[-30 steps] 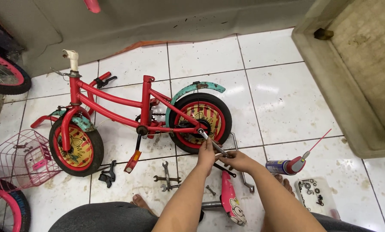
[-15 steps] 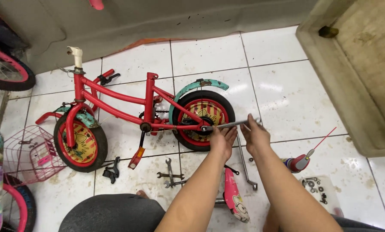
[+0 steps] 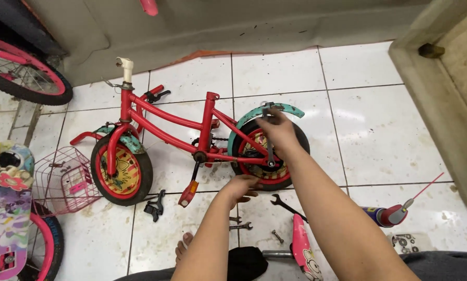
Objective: The person loosens the nuts on a bicycle wheel axle using a wrench.
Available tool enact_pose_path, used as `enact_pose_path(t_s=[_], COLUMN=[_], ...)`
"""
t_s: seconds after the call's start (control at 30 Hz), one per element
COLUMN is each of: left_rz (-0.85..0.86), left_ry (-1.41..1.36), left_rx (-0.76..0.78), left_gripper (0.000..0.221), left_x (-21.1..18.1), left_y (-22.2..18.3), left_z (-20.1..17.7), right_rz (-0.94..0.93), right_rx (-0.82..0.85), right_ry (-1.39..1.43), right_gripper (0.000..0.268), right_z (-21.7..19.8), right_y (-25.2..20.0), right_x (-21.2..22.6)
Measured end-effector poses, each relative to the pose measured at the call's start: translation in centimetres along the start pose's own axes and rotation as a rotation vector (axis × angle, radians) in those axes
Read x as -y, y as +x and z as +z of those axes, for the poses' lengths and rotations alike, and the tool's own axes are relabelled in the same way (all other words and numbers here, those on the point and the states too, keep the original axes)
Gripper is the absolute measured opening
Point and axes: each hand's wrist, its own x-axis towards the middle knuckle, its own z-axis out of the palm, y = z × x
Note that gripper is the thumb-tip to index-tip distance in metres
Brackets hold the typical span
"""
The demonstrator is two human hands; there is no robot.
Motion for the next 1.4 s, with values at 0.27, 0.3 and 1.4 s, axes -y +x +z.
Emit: enact_pose_path(t_s=[0.27,0.3,1.4], left_rz=[-0.033,-0.044,0.255], left_ry=[-0.853,-0.85,-0.703], left_rx=[-0.351,-0.329,-0.171], left_gripper=[0.041,0.045,0.034], left_x=[6.4,6.4,-2.0], left_y=[-0.3,-1.5,5.0], left_z=[-6.7,-6.6,16.7], right_rz=[-0.115,-0.155,0.457], right_rx=[0.445,0.487,0.232], right_ry=[-0.995,-1.139,-0.6], right_gripper=[0.027,0.023,0.069], right_z=[9.0,9.4,-16.5], right_y=[-3.2,-3.5,-5.5], right_x=[-9.8,-12.2,-19.6])
